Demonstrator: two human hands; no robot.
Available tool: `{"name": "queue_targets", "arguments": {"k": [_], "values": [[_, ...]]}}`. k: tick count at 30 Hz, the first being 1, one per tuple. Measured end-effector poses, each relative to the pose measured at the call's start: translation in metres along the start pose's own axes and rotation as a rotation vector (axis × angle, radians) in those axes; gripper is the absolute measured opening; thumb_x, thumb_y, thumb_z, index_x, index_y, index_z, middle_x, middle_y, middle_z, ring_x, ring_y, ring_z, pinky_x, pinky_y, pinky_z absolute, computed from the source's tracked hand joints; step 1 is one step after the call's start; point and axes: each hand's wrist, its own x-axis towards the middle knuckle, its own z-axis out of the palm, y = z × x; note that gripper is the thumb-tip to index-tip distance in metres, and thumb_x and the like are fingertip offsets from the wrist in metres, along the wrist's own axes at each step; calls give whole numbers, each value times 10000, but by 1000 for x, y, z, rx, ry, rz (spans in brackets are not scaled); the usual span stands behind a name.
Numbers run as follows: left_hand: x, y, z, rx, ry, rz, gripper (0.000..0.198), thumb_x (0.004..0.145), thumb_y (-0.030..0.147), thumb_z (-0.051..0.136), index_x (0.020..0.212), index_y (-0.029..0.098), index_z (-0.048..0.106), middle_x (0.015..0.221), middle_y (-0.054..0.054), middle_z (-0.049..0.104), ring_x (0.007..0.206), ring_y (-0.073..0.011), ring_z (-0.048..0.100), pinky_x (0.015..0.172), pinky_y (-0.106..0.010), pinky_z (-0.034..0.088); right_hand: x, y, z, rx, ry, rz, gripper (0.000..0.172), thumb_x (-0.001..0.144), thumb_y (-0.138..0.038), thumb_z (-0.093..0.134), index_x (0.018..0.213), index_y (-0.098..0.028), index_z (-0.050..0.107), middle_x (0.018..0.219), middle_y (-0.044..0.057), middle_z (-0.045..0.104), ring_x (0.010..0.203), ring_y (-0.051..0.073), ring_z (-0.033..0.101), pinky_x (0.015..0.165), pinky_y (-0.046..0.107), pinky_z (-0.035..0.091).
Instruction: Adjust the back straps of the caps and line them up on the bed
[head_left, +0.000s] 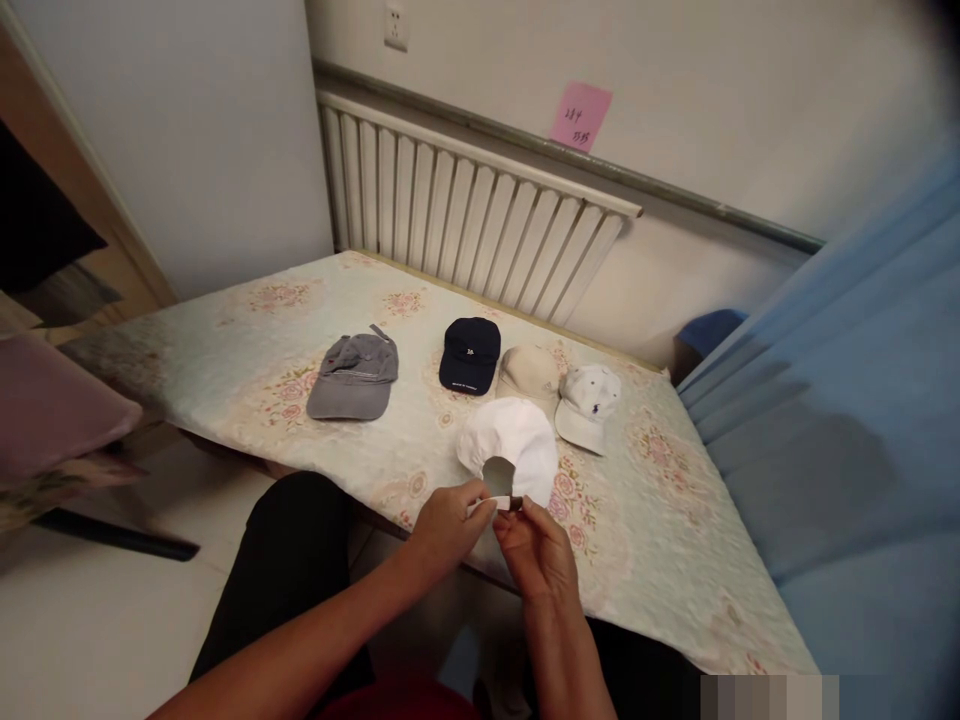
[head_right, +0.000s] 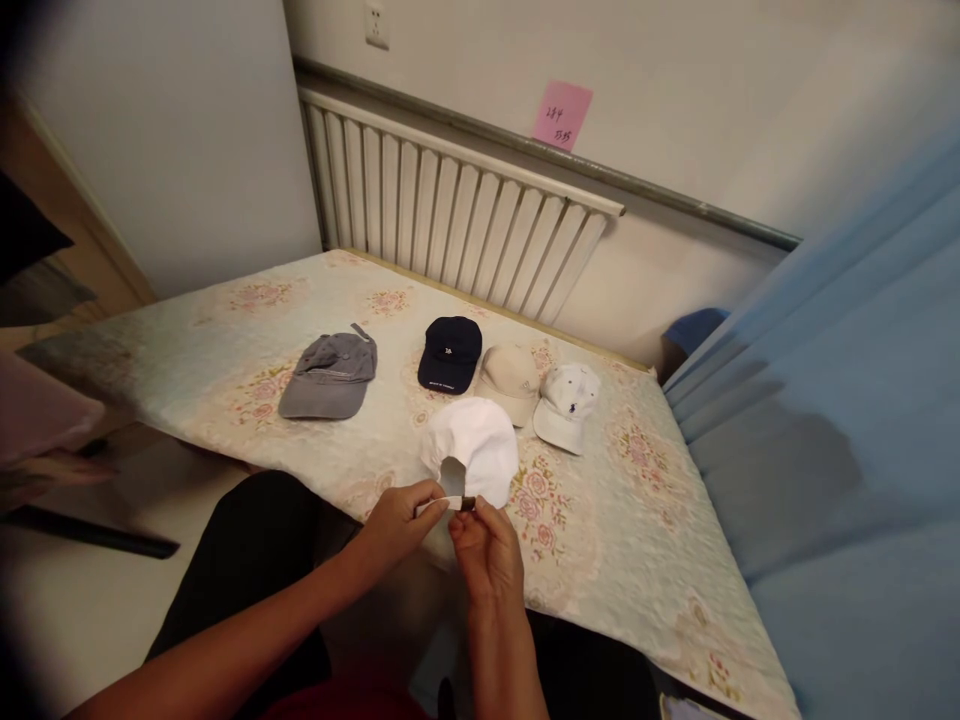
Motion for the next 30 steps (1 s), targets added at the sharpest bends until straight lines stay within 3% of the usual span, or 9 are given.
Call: {"name": "queue_targets", "arguments": {"k": [7, 14, 21, 30], "values": [[1, 3, 1, -136, -25, 40, 235, 823, 310, 445, 675, 169, 563, 619, 24, 521, 623, -120, 481, 589, -221, 338, 0, -1, -1, 3, -10, 19, 167, 594, -79, 739, 707, -158, 646, 692, -7, 670, 662, 116, 599, 653, 247, 487], [4, 9, 7, -328, -32, -26, 144, 767, 252, 493, 676, 168, 565, 654, 14, 598, 665, -134, 547, 646, -228, 386, -2, 3, 3, -6, 11, -12, 148, 615, -59, 722, 674, -170, 644, 722, -16, 679, 667, 108, 613, 622, 219, 489], [5, 15, 7, -402, -9, -78, 128, 748, 244, 500, 647, 169, 522, 615, 30, 552, 636, -124, 512, 619, -228, 366, -2, 3, 2, -5, -17, -16, 144, 630, -86, 723, 748, -141, 662, 749, 23, 694, 720, 127, 632, 693, 246, 501], [4, 13, 6, -439, -108, -80, 115, 752, 240, 488, 672, 170, 531, 660, 23, 564, 650, -120, 491, 630, -235, 365, -4, 4, 7, -81, -38, -32, 166, 559, -72, 736, 624, -163, 614, 659, -29, 633, 608, 94, 566, 622, 221, 473]]}}
